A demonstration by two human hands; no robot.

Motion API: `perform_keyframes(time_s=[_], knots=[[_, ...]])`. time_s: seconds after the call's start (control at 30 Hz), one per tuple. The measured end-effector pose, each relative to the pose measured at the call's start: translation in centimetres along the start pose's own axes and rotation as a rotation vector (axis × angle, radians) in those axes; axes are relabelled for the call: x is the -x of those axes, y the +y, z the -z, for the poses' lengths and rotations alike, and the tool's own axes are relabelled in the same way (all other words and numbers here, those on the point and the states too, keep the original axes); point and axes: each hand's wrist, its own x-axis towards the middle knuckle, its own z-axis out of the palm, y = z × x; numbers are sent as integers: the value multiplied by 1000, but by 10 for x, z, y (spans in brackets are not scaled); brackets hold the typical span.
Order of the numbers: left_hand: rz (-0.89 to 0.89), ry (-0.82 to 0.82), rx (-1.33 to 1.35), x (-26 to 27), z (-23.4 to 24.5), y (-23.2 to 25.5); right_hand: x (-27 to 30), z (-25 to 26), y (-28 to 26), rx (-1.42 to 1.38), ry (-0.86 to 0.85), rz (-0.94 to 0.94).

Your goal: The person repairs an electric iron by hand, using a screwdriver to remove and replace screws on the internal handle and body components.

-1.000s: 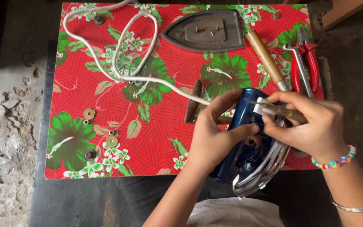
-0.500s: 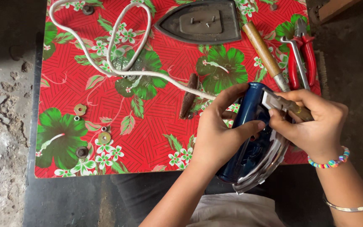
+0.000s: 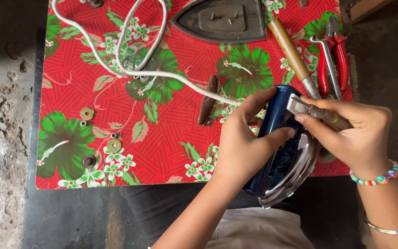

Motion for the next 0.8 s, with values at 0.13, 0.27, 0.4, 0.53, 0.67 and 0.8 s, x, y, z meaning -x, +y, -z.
perform_keyframes(time_s=[0.13,0.27,0.4,0.53,0.67,0.8], knots=[[24,0,45,-1,0,-1,-3,0,-4,10,3,-15],[122,-32,188,1,5,-3,-2,-3,-2,60,-7,-23],[-116,-25,29,-2,14,-6,-10,-8,4,88,7,-142],[121,-51,130,-4,20,-5,-22,-8,4,-74,-35,-27],[177,-49,104,-5,27,-5,-29,-9,-4,53,-57,10],[61,-68,124,-6,33,-11,-36,-14,-11,48,-57,109]])
